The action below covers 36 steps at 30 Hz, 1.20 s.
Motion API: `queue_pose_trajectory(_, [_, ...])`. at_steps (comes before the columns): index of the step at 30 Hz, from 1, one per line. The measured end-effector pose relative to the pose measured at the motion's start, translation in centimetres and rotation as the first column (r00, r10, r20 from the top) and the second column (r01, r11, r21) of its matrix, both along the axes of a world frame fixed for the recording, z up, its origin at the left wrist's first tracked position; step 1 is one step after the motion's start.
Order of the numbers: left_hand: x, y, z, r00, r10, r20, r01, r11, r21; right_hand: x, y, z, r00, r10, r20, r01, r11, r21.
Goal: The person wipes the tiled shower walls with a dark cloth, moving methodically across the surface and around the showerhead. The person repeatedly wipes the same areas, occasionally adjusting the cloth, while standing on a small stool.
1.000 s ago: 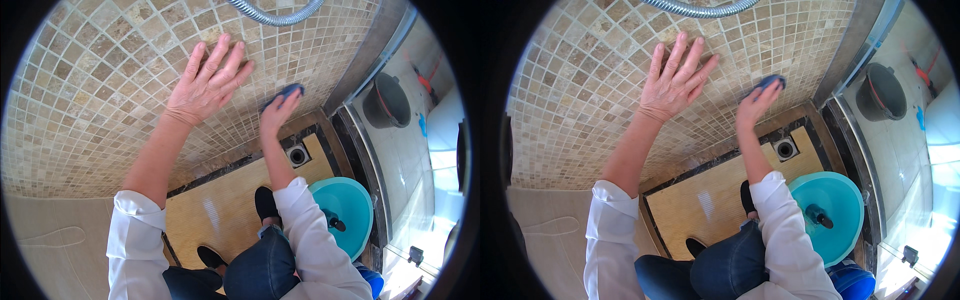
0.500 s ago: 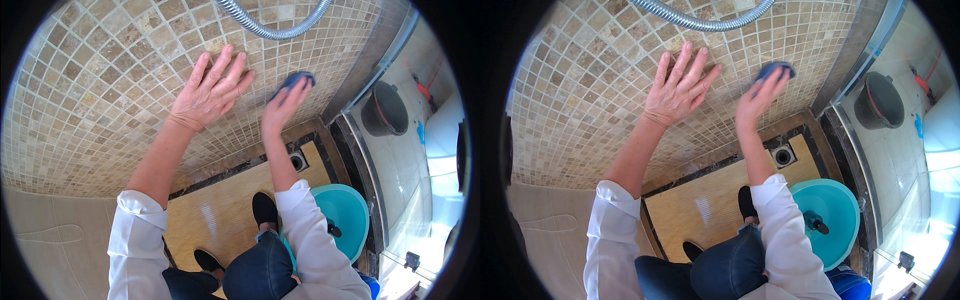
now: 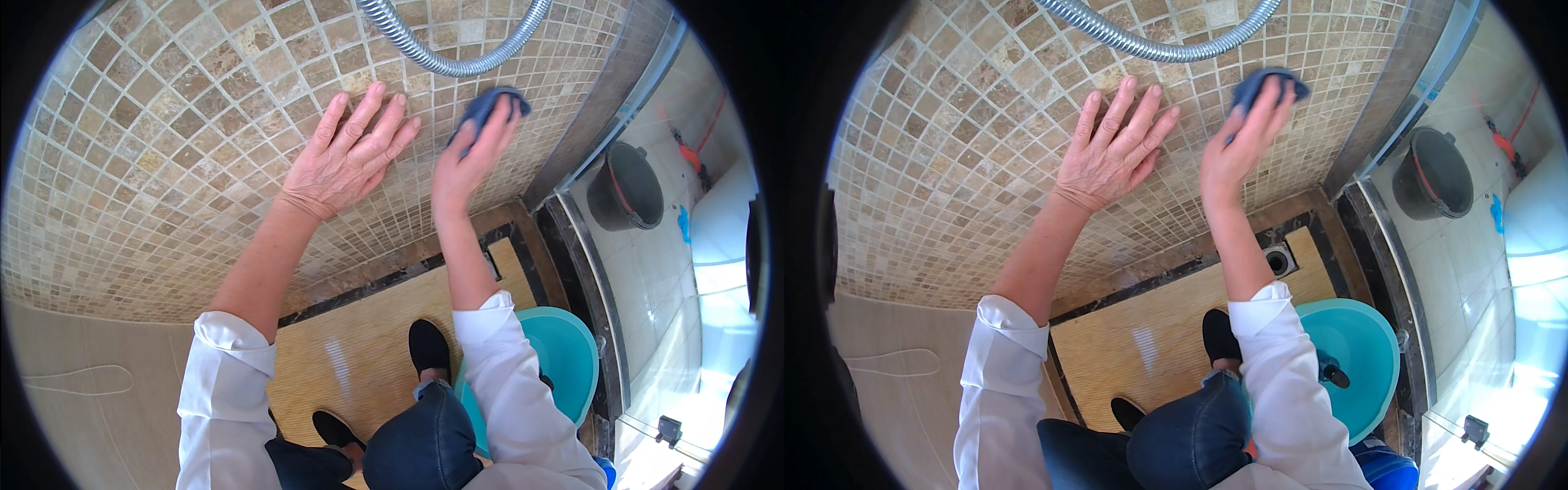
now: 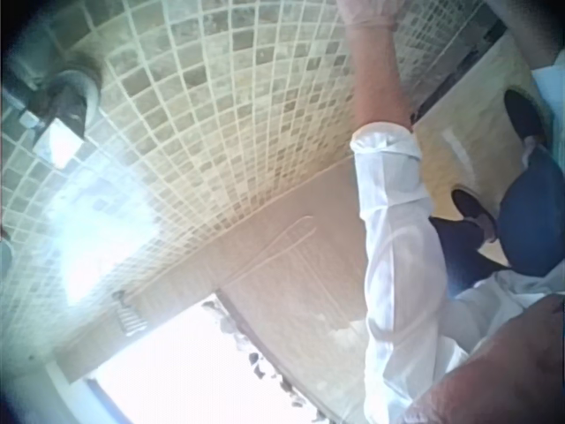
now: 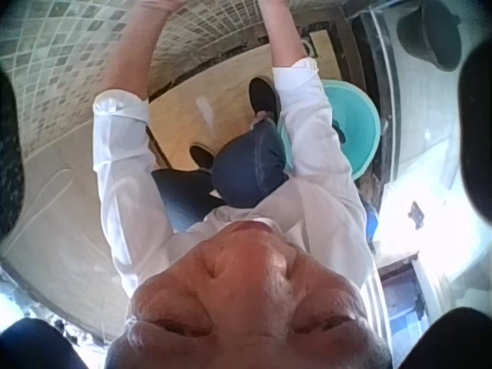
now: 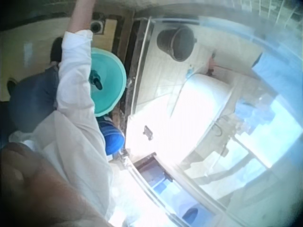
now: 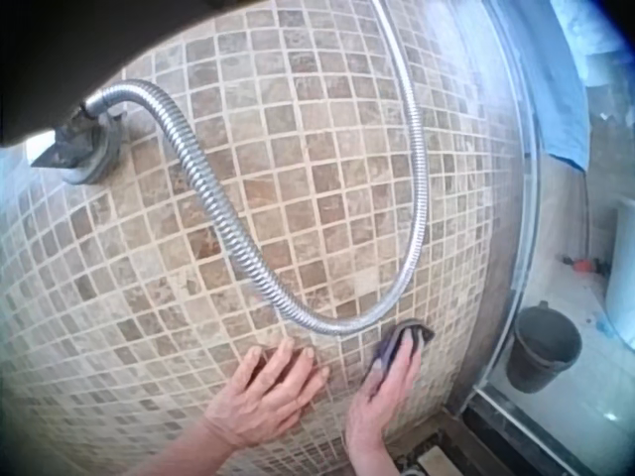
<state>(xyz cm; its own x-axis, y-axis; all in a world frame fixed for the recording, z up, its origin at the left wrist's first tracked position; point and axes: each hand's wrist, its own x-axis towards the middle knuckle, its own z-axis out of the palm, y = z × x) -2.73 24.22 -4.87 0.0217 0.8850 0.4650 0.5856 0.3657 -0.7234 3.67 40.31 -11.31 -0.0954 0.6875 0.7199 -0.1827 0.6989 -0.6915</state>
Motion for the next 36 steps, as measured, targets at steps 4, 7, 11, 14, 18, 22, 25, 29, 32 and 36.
queue_pose_trajectory(4, [-0.3, -0.1, -0.2, 0.994, -0.092, 0.067, 0.090, 0.996, 0.023, -1.2, -1.7, 2.0, 1.000, 0.004, -0.011, -0.004, 1.000, -0.020])
queue_pose_trajectory(7, [-0.4, -0.7, 0.0, 0.964, -0.179, 0.197, 0.174, 0.984, 0.041, 0.1, -5.0, 1.2, 0.984, 0.100, 0.147, -0.140, 0.947, 0.290])
queue_pose_trajectory(11, [0.3, -1.7, 1.6, 0.922, -0.224, 0.315, 0.237, 0.972, -0.002, 0.3, -1.8, 1.1, 0.981, 0.088, 0.173, -0.143, 0.928, 0.343])
queue_pose_trajectory(14, [0.9, -2.7, 4.3, 0.909, -0.164, 0.384, 0.224, 0.968, -0.116, 0.0, 0.7, 5.3, 0.992, 0.122, -0.016, -0.121, 0.990, 0.069])
queue_pose_trajectory(18, [0.6, -4.4, 9.6, 0.967, -0.137, 0.214, 0.125, 0.990, 0.068, -1.9, -1.0, 7.6, 0.997, -0.074, 0.017, 0.073, 0.997, 0.029])
queue_pose_trajectory(22, [-0.1, -5.6, 12.3, 0.999, -0.011, 0.043, 0.007, 0.995, 0.100, -0.4, -5.9, 7.9, 0.986, 0.095, 0.137, -0.144, 0.896, 0.420])
queue_pose_trajectory(25, [-0.2, -6.0, 11.8, 0.999, 0.040, -0.036, -0.036, 0.994, 0.104, -0.7, -4.2, 8.6, 0.991, 0.063, 0.122, -0.110, 0.895, 0.432])
queue_pose_trajectory(29, [-0.5, -5.3, 11.8, 0.996, 0.048, -0.081, -0.038, 0.992, 0.117, -2.5, -0.8, 12.4, 0.984, -0.046, -0.170, 0.032, 0.996, -0.085])
queue_pose_trajectory(32, [-0.4, -5.1, 11.9, 0.996, 0.036, -0.076, -0.027, 0.993, 0.114, -2.8, -1.6, 13.9, 0.991, -0.125, -0.048, 0.124, 0.992, -0.020])
queue_pose_trajectory(36, [-0.6, -5.6, 11.5, 1.000, 0.019, -0.008, -0.018, 0.995, 0.099, -1.6, -5.7, 13.8, 0.997, -0.048, 0.065, 0.012, 0.881, 0.472])
